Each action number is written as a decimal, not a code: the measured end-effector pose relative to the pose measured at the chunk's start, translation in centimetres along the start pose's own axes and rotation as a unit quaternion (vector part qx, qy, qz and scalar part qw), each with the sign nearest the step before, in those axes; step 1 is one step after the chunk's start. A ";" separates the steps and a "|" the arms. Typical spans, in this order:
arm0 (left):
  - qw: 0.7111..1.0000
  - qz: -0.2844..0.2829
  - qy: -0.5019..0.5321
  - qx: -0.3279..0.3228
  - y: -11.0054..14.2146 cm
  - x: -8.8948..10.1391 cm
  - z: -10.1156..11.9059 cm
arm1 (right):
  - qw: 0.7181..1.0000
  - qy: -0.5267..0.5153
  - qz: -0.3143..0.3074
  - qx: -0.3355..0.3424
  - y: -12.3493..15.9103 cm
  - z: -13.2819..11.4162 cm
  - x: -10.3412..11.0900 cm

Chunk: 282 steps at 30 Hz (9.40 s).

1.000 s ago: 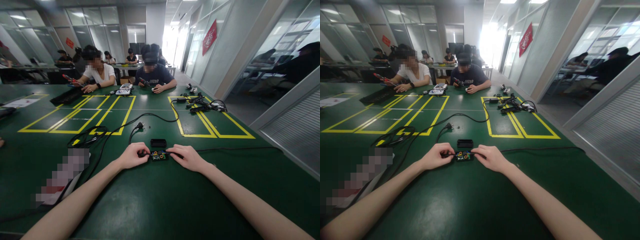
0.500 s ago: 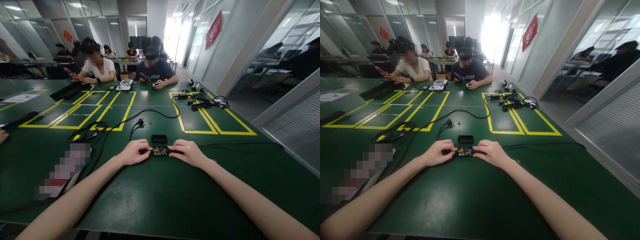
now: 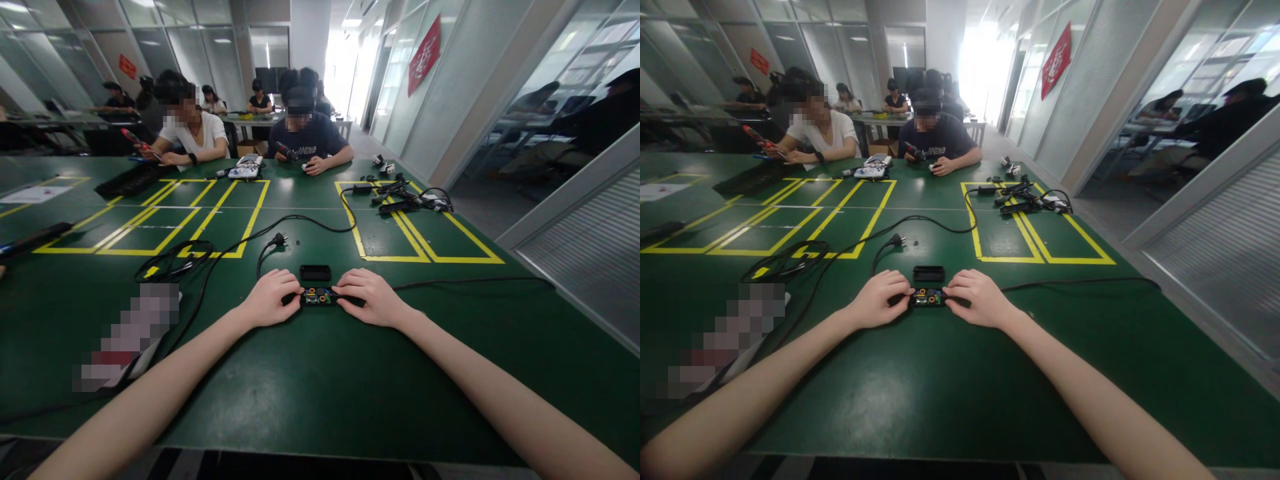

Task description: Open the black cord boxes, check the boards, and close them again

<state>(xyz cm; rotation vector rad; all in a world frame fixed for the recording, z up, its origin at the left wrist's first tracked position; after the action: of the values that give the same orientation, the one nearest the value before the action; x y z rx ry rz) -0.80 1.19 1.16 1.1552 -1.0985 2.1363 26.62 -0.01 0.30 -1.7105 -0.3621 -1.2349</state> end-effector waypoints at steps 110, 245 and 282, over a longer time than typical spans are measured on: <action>0.977 0.017 0.136 0.164 -0.2 -0.3 -0.4 | 0.871 -0.374 0.080 -0.309 -1.0 -0.6 -2.5; 0.954 -0.029 0.218 0.204 -0.6 -0.9 2.0 | 0.988 0.118 0.038 0.093 -1.4 -3.1 -0.3; 0.994 0.009 0.077 0.077 -0.3 -1.7 1.8 | 0.998 0.018 -0.062 -0.004 -0.5 -2.2 -0.9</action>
<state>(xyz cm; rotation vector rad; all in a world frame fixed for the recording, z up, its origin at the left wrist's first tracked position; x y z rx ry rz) 1.16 -0.15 0.49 1.0288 -0.8922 2.3156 24.65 -1.30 -0.11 -1.6921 -0.4491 -1.3568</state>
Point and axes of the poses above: each hand's wrist, its own y-axis away from the middle knuckle, its own x-axis out of the back of the hand, z = x × y, the point moved 1 cm from there along -y, towards the middle knuckle, and after that the axes turned 7 degrees about y, right-handed, at the moved point
